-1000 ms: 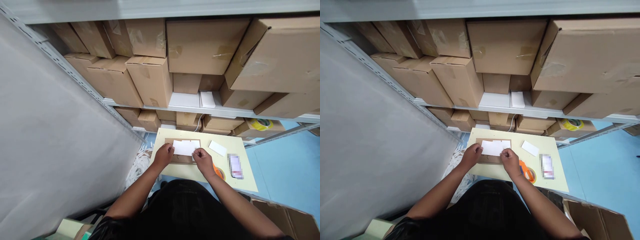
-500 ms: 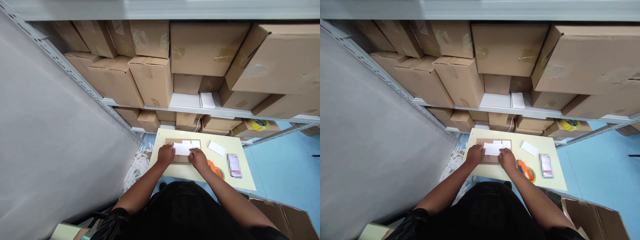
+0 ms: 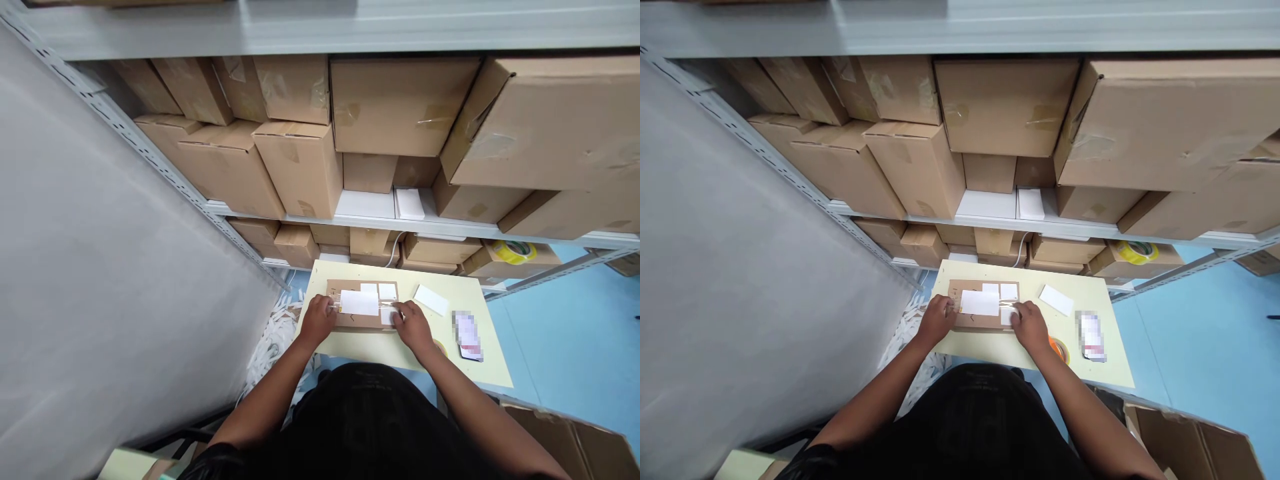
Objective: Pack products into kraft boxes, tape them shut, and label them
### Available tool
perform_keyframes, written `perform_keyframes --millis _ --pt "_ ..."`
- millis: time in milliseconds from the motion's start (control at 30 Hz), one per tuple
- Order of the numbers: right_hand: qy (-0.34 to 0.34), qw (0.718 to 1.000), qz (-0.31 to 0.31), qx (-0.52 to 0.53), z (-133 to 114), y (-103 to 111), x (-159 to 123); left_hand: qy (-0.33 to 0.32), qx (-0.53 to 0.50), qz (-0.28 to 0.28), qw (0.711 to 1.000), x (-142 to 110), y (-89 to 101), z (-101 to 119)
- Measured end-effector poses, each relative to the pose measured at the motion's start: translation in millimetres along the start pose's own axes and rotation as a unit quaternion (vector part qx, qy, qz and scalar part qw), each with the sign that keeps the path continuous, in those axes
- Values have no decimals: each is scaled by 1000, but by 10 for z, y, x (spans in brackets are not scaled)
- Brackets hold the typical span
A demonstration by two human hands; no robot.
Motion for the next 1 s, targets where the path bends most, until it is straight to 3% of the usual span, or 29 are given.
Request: perform_keyframes --millis 100,200,300,400,600,700,833,1000 --pt "-89 991 -28 95 359 31 -13 63 -106 33 992 -259 0 -145" --pt "-147 964 -92 200 511 -59 -22 140 -242 9 960 -468 -151 -186" --pt "-134 935 -160 285 428 -155 6 178 -311 -3 934 -551 -303 -126" --pt "-129 914 -179 342 347 -199 72 230 -307 37 923 -559 -388 -146" --pt "-156 910 -189 334 277 -264 147 270 -326 62 904 -475 -468 -232" --pt "-173 915 -166 325 192 -202 152 241 -317 65 915 -407 -351 -210" --pt "-187 922 -108 321 -2 -31 130 162 -300 79 937 -268 -29 -95" --pt "-205 910 -19 359 -329 200 -13 91 -369 37 924 -88 323 54"
Point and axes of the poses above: each hand's wrist, its own x-axis towards the middle knuckle, its own y-axis out of the back of the hand, z = x × y, the point moved 6 cm from there along x, towards the middle knuckle, and after that the axes turned 12 degrees about -y, right-handed, at the moved point
